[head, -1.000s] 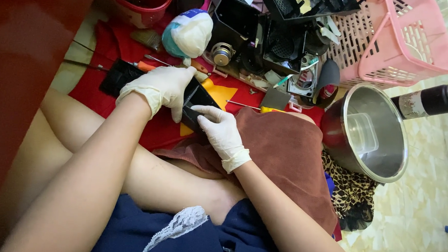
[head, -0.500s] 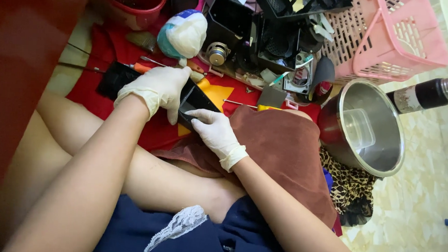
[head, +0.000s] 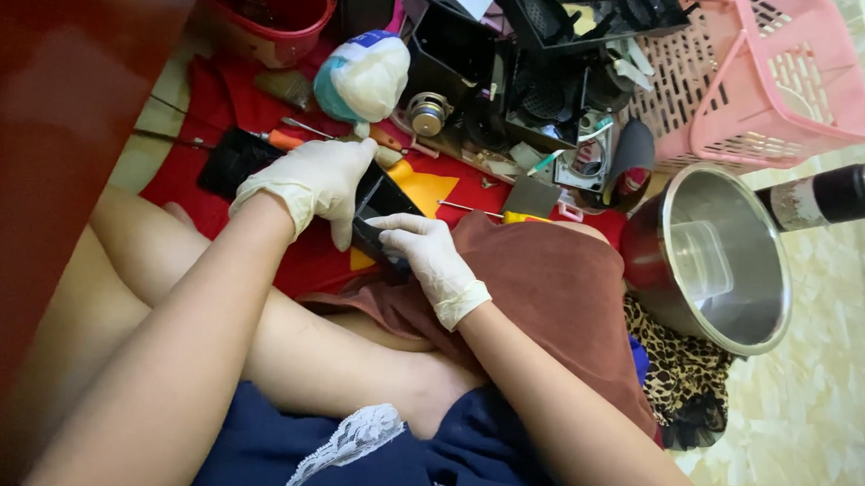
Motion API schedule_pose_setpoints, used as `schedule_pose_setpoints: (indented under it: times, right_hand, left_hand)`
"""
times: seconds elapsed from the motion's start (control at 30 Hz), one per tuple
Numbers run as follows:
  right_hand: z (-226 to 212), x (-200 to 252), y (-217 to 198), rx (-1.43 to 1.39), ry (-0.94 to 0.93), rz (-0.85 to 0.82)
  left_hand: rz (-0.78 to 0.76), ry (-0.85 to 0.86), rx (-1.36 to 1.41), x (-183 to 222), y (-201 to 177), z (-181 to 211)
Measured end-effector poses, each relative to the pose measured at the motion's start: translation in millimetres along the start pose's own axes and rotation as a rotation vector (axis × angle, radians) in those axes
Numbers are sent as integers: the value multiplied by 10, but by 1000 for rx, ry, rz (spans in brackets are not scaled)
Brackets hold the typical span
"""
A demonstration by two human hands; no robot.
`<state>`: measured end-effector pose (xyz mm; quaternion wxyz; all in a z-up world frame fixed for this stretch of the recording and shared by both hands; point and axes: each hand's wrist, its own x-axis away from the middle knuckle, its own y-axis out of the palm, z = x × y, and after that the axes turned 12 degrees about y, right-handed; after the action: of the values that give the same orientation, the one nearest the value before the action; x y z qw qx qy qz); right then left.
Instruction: The person is sanding the edges and surfaces of a small black plastic component using a piece of sandpaper to smooth it down.
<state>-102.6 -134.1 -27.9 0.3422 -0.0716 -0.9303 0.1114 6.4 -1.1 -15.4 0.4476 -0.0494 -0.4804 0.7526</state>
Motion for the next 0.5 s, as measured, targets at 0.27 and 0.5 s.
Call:
schedule_pose_setpoints:
  times: [0.27,0.5]
  right_hand:
    - [-2,67,-5,13,-60,6]
    - [44,220,-78,70,-171,37]
  left_hand:
    - [18,43,33,267,-170,203]
    - [49,86,109,360,-234,310]
